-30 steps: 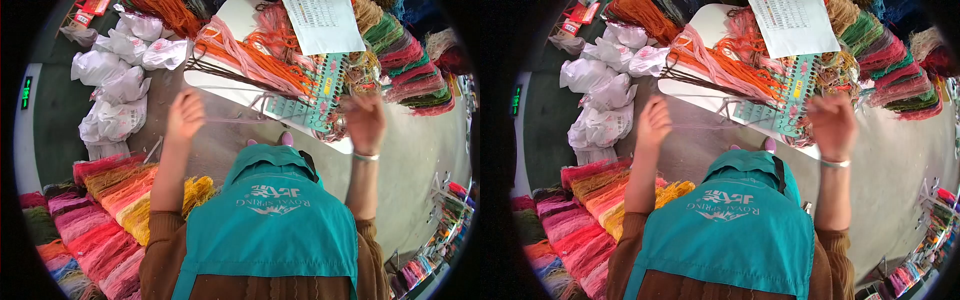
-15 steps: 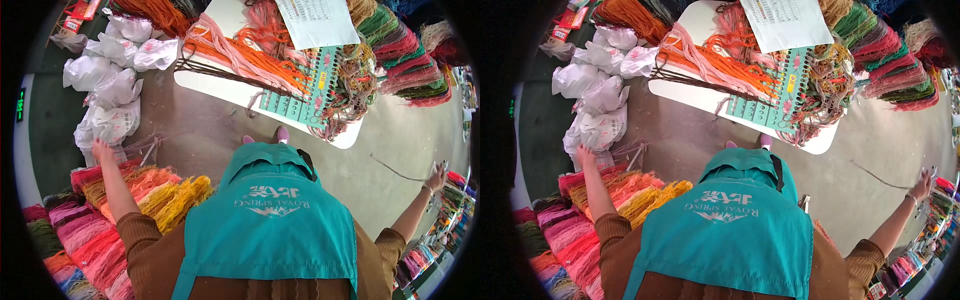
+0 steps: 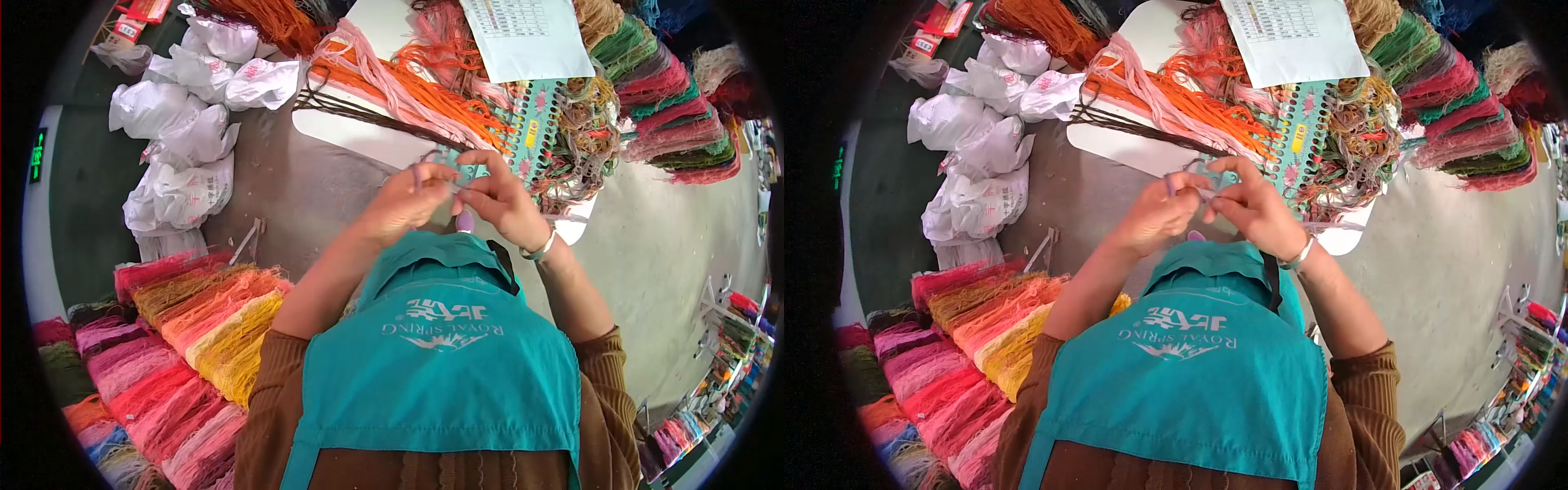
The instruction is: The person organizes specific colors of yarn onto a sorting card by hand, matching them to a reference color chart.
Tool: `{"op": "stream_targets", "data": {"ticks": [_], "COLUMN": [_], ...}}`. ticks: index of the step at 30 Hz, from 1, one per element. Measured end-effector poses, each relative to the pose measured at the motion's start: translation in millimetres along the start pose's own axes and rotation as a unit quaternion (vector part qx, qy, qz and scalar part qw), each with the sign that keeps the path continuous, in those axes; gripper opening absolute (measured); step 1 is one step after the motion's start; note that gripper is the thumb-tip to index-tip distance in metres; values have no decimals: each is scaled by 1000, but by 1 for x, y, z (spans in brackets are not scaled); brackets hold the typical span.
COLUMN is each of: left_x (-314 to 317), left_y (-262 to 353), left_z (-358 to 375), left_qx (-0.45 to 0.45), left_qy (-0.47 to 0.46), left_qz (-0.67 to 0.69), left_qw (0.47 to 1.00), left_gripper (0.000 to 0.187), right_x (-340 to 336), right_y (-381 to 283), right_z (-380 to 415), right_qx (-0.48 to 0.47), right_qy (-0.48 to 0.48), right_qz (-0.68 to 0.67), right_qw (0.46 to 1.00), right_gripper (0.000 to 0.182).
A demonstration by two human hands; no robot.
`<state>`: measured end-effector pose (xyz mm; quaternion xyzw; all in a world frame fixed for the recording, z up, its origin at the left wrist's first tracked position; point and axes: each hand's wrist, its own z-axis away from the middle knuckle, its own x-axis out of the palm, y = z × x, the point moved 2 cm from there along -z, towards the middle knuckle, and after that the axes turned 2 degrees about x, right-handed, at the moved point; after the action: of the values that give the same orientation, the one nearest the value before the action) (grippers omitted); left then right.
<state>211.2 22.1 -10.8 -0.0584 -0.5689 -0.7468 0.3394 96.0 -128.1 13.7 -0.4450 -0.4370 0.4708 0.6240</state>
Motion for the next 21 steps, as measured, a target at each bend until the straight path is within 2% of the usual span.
{"op": "stream_targets", "data": {"ticks": [1, 3, 5, 10, 11, 14, 17, 21], "left_x": [6, -1, -1, -3, -4, -5, -4, -1], "left_y": [0, -10, -7, -11, -13, -23, -22, -21], "left_z": [-3, -14, -15, -16, -20, -29, -32, -36], "left_qx": [15, 100, 122, 28, 32, 54, 69, 45], "left_qy": [-8, 27, 66, 162, 184, 237, 253, 221], "left_qz": [-50, -104, -111, -27, -53, -128, -183, -278], "left_qw": [999, 989, 984, 986, 981, 962, 947, 934], "left_gripper": [21, 15, 13, 17, 18, 24, 30, 31], "right_x": [4, 6, 6, 5, 5, -3, -16, -21], "right_y": [5, 8, 11, 16, 16, 42, 50, 51], "right_z": [-4, -8, -10, -18, -19, -29, -33, -38], "right_qx": [-10, -13, -23, -66, -73, -165, -105, -94], "right_qy": [-22, -11, 7, 104, 123, 238, 292, 289], "right_qz": [-11, 2, 1, 228, 270, 232, 264, 267], "right_qw": [1000, 1000, 1000, 966, 952, 929, 913, 914], "right_gripper": [36, 36, 35, 22, 18, 12, 10, 9]}}
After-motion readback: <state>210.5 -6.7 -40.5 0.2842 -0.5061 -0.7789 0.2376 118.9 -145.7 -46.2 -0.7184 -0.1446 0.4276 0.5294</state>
